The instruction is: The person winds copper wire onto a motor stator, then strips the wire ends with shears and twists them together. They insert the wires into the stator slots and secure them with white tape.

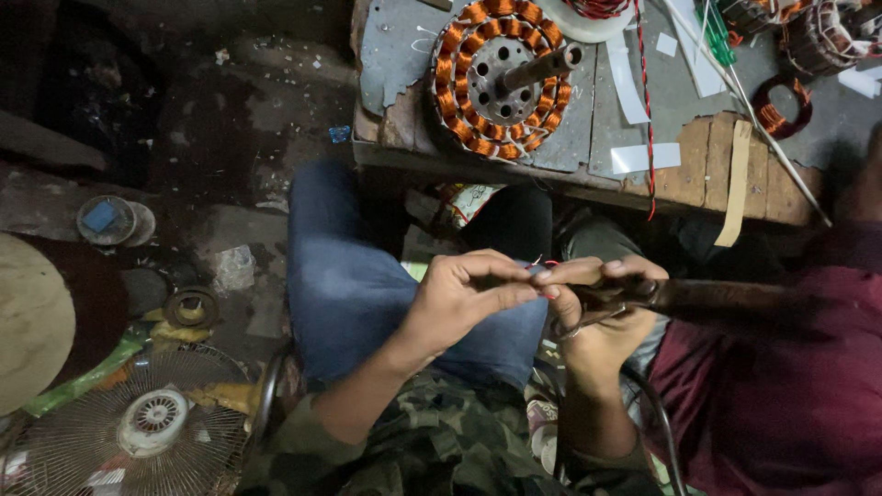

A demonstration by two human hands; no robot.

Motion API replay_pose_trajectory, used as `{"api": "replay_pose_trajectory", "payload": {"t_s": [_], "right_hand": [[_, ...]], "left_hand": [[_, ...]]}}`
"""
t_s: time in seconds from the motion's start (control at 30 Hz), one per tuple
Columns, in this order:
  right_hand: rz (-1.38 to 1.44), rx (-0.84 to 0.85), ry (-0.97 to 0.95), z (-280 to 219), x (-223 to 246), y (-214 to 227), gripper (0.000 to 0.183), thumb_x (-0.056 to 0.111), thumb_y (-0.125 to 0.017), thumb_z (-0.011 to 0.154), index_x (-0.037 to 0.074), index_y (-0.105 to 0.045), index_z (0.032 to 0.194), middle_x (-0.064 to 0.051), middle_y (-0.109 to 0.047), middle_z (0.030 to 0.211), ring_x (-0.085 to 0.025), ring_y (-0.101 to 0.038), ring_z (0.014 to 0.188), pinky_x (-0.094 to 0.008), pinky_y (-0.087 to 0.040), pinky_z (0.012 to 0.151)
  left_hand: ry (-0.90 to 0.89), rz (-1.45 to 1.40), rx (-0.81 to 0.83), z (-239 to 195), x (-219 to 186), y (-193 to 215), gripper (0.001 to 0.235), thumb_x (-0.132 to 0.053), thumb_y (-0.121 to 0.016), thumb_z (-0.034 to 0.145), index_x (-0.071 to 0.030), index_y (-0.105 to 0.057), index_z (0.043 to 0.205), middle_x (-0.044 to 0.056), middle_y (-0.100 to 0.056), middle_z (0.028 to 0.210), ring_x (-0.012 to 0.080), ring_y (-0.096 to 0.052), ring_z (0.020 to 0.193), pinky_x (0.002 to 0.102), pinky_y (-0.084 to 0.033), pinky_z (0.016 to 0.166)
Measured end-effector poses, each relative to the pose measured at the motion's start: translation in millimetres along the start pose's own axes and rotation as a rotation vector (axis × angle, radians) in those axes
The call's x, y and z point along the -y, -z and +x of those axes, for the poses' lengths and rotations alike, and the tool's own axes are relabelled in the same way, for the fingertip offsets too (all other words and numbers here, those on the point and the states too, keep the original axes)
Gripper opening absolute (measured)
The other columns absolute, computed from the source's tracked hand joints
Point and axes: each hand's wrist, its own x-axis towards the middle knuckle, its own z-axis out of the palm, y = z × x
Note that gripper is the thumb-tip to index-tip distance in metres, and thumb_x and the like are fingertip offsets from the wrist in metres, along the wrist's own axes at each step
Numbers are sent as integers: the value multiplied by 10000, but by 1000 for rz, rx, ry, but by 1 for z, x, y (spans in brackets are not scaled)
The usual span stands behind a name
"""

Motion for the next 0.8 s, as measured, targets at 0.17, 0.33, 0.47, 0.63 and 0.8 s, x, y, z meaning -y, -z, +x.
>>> {"api": "replay_pose_trajectory", "payload": {"t_s": [0.17, 0.33, 0.47, 0.63, 0.8], "right_hand": [[-53, -28, -78, -1, 4, 15, 603, 0, -744, 999, 82, -310, 1409, -194, -741, 1020, -225, -725, 861, -290, -576, 822], [-403, 37, 86, -17, -9, 42, 695, 237, -778, 990, 78, -307, 1475, -99, -682, 910, -184, -686, 838, -269, -561, 832], [-723, 273, 319, -42, -24, 49, 1007, 624, -796, 716, -12, -461, 1421, 0, -621, 802, -172, -639, 746, -296, -529, 727], [-809, 321, 159, -56, -24, 39, 1004, 584, -873, 712, -38, -502, 1407, -52, -726, 877, -191, -735, 762, -323, -584, 708], [-908, 239, 307, -42, -33, 29, 961, 438, -888, 739, -70, -461, 1435, -148, -729, 980, -271, -742, 800, -349, -579, 710]], "left_hand": [[89, -5, -36, -2, -16, -4, 168, -3, -789, 900, 8, -774, 1067, 34, -727, 1057, 50, -650, 884, 207, -535, 755], [-201, 430, -172, -9, -39, -5, 176, -14, -811, 899, -35, -781, 1071, 50, -731, 1019, 96, -627, 797, 251, -519, 676], [-508, 685, -213, -10, -48, -10, 226, -32, -821, 910, -66, -746, 1120, 54, -703, 1059, 173, -706, 932, 288, -596, 797], [-590, 780, -165, -10, -49, -16, 347, -14, -851, 784, -37, -741, 1112, 87, -690, 1057, 241, -679, 907, 353, -570, 803], [-579, 802, -126, -14, -49, -18, 413, 58, -790, 709, -31, -730, 1108, 98, -679, 1073, 266, -686, 945, 371, -566, 838]]}}
